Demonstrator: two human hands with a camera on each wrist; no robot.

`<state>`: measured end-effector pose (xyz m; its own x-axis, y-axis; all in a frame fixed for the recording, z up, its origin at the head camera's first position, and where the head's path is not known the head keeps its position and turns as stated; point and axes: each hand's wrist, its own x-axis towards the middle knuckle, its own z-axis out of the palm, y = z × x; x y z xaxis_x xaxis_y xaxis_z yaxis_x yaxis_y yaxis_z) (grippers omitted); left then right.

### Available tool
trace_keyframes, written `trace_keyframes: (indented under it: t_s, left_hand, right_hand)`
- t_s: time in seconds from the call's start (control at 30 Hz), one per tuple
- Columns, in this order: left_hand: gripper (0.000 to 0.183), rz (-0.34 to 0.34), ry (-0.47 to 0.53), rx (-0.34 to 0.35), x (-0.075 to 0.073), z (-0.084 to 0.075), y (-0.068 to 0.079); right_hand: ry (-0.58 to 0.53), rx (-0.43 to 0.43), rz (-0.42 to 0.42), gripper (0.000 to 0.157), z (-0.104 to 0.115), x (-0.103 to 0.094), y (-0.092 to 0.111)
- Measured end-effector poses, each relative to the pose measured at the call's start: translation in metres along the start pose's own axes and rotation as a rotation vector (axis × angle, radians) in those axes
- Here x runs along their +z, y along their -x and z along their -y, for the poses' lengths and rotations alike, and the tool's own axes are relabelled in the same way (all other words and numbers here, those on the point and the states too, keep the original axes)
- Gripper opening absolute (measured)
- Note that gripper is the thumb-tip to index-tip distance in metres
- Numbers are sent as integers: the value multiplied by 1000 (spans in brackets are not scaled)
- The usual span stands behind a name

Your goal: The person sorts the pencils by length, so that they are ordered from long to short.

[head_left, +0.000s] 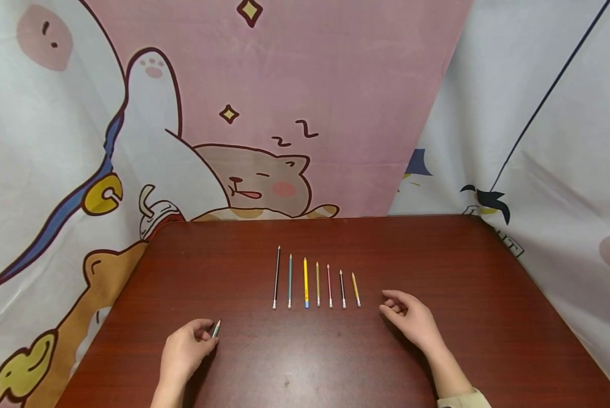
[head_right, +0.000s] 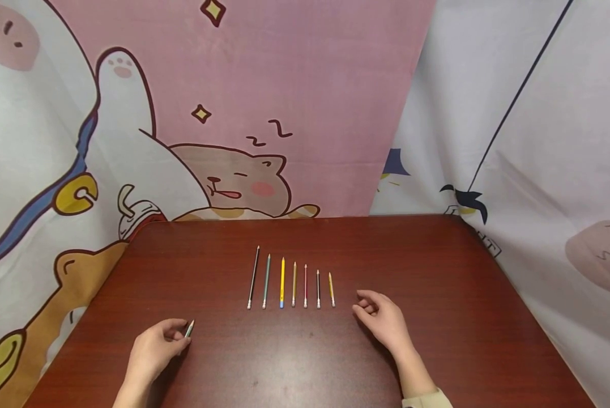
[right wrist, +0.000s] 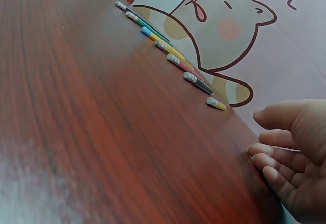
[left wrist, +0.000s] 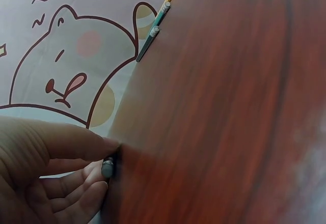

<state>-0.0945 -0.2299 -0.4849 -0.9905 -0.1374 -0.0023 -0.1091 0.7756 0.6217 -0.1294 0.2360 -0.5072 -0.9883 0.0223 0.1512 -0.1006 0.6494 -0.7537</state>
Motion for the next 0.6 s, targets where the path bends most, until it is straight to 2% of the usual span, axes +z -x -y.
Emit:
trace_keyframes:
  t_s: [0.27,0.6]
  left_hand:
    - [29,-29,-26,-1,3,-2,-2]
    - [23,-15,-2,25,14,-11,-6]
  right_hand:
    - [18,1,-14,35,-4,-6,6]
    - [6,-7,-43,34,-9,-12,11]
